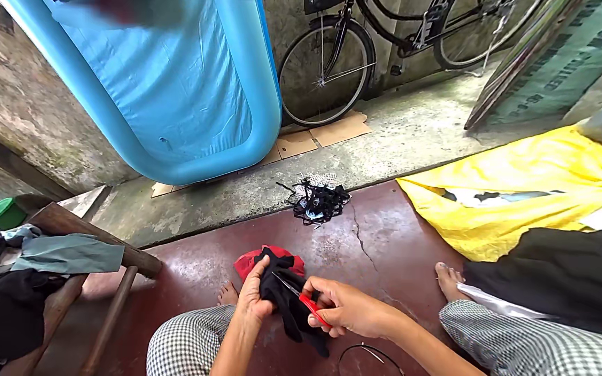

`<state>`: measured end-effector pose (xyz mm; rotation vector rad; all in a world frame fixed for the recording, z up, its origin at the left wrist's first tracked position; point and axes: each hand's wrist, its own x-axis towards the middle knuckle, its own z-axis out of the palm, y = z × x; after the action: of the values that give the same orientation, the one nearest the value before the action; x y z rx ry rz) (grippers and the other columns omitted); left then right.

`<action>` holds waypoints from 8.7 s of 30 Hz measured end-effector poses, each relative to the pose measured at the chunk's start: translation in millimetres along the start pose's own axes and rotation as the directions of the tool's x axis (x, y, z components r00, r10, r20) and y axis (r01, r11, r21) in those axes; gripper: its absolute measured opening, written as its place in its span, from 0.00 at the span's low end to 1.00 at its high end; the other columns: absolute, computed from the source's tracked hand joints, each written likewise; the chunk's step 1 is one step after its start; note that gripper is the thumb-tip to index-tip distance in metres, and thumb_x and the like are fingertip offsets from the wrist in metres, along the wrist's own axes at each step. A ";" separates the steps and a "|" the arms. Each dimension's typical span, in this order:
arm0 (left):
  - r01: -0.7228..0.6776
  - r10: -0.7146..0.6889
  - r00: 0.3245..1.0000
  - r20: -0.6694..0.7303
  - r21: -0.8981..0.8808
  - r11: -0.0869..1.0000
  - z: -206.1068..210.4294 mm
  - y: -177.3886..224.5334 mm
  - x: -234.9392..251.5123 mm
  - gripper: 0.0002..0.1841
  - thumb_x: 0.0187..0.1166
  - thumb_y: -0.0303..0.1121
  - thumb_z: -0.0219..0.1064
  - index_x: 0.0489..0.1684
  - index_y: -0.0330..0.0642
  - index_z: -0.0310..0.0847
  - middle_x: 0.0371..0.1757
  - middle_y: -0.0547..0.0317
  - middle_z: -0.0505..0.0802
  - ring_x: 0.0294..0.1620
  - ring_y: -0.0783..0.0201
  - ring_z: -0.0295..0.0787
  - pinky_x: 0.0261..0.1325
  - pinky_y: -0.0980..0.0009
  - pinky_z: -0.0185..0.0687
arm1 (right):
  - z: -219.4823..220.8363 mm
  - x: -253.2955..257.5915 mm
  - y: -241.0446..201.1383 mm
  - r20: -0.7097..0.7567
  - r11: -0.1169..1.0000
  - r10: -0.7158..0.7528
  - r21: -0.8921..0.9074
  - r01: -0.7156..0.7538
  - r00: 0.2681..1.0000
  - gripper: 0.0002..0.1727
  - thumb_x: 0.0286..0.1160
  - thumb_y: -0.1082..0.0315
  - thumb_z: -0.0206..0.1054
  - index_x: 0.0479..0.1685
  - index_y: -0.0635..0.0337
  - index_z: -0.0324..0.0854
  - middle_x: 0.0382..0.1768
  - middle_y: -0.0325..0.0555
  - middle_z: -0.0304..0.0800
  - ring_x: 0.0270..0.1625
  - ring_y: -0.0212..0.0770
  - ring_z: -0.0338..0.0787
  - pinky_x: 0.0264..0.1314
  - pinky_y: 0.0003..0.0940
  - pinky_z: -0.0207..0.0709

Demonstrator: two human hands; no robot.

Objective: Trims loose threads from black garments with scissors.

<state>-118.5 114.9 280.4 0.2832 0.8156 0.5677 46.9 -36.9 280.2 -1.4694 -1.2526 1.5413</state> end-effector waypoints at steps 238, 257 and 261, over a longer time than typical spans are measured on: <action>-0.574 0.587 0.809 0.043 0.278 0.771 43.6 9.5 -28.9 0.26 0.89 0.53 0.54 0.70 0.41 0.78 0.56 0.45 0.92 0.57 0.54 0.92 0.62 0.51 0.88 | 0.4 11.9 0.9 0.120 0.842 -0.364 0.465 0.272 0.924 0.29 0.69 0.63 0.78 0.69 0.52 0.72 0.41 0.50 0.92 0.42 0.44 0.94 0.51 0.40 0.89; -0.688 0.688 0.718 0.106 0.257 0.679 44.7 6.4 -30.0 0.23 0.89 0.50 0.56 0.67 0.42 0.80 0.54 0.46 0.93 0.55 0.54 0.92 0.61 0.52 0.89 | 16.1 15.9 -1.1 0.042 0.775 -0.391 0.554 0.304 0.920 0.23 0.74 0.67 0.75 0.67 0.52 0.73 0.36 0.47 0.90 0.38 0.43 0.93 0.49 0.44 0.90; -0.702 0.698 0.706 0.119 0.253 0.666 45.1 5.5 -29.7 0.23 0.89 0.50 0.56 0.67 0.42 0.80 0.53 0.46 0.93 0.54 0.55 0.93 0.60 0.53 0.89 | 20.2 14.7 -4.2 0.012 0.761 -0.382 0.571 0.307 0.924 0.22 0.74 0.68 0.74 0.65 0.52 0.74 0.34 0.45 0.89 0.35 0.41 0.93 0.48 0.46 0.91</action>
<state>-102.9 101.1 330.5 0.8942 0.7586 1.1825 24.3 -25.9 277.3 -0.7195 -0.9473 1.5782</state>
